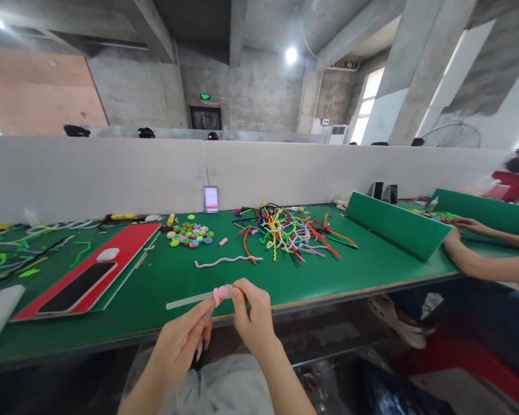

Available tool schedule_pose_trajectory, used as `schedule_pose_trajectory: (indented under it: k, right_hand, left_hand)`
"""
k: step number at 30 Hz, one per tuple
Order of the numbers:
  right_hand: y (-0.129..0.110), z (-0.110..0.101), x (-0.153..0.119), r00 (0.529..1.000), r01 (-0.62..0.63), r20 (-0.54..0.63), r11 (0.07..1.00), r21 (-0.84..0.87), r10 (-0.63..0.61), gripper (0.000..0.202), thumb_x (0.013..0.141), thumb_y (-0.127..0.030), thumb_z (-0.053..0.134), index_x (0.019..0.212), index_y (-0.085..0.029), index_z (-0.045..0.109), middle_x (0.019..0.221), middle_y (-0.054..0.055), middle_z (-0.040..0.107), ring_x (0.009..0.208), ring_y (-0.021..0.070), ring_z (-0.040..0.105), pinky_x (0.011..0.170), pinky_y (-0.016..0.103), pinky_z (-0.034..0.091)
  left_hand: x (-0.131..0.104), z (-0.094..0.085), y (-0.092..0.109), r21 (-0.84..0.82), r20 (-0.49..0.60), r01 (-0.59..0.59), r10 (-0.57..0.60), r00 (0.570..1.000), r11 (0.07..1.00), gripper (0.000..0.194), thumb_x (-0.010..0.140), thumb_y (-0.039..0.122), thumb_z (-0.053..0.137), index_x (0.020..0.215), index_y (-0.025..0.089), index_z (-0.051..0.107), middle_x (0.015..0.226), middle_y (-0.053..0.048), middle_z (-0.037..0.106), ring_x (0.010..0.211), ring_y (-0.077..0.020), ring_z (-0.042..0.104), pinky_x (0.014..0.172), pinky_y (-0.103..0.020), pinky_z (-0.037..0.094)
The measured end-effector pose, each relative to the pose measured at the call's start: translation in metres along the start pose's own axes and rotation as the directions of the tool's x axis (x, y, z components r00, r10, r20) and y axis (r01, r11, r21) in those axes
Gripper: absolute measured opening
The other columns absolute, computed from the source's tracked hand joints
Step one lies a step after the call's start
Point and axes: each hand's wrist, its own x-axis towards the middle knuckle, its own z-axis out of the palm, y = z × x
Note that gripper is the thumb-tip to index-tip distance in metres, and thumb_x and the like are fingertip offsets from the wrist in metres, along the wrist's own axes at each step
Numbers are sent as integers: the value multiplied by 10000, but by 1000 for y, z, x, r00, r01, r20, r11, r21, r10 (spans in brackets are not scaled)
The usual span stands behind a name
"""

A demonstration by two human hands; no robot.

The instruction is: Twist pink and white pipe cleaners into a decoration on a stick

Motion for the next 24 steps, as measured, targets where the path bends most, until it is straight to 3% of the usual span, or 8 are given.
schedule_pose_trajectory:
  k: [4,8,12,15,18,20,24]
  right_hand:
    - [-3,-10,4,995,47,86,998,-49,-42,226,865,-236,365,678,-172,474,469,-57,388,417,72,381,459,189,290]
    - [-9,-19,6,983,80,168,996,-42,-72,234,866,-257,364,694,-171,497,478,-48,421,423,75,399,462,193,298]
    - [-15,-19,2,990,9,144,1000,-20,-6,291,867,-273,370,605,-178,455,438,-53,388,404,72,365,437,200,282]
    - [-17,-11,-2,993,-104,69,984,144,95,366,870,-329,371,532,-190,364,406,-65,332,361,59,311,382,194,254]
    - [-19,-2,-4,965,-247,10,889,385,264,412,858,-410,380,512,-197,315,386,-81,282,308,41,253,318,181,218]
    - [-20,2,-3,935,-327,57,791,516,350,428,843,-451,392,507,-195,325,367,-89,279,274,32,231,282,171,194]
    - [-23,5,-2,899,-399,174,588,703,401,439,823,-480,417,502,-188,351,322,-106,257,233,19,180,245,150,147]
  left_hand:
    - [-3,-4,8,10,49,-49,48,998,999,348,868,220,290,1144,208,502,587,12,516,505,-93,463,508,-178,377]
    - [-5,-5,16,-62,99,42,-36,994,997,362,877,245,272,1153,216,505,575,11,526,482,-97,456,511,-186,376]
    - [-5,-7,18,-44,117,96,-90,989,994,346,866,280,307,1109,242,550,569,4,533,492,-112,458,507,-198,363]
    - [-5,-5,19,-107,100,156,-146,984,982,335,857,313,329,1091,239,558,565,0,539,492,-117,467,501,-200,364]
    - [-4,-1,23,-256,84,249,-235,968,934,353,856,373,321,1049,199,561,529,9,517,457,-106,461,473,-196,362]
    - [-3,1,26,-374,93,307,-294,951,875,368,847,421,325,978,174,565,476,25,480,409,-92,434,422,-187,335]
    - [-3,7,23,-590,211,411,-358,910,695,330,806,465,409,749,162,528,411,40,456,339,-67,390,348,-169,252]
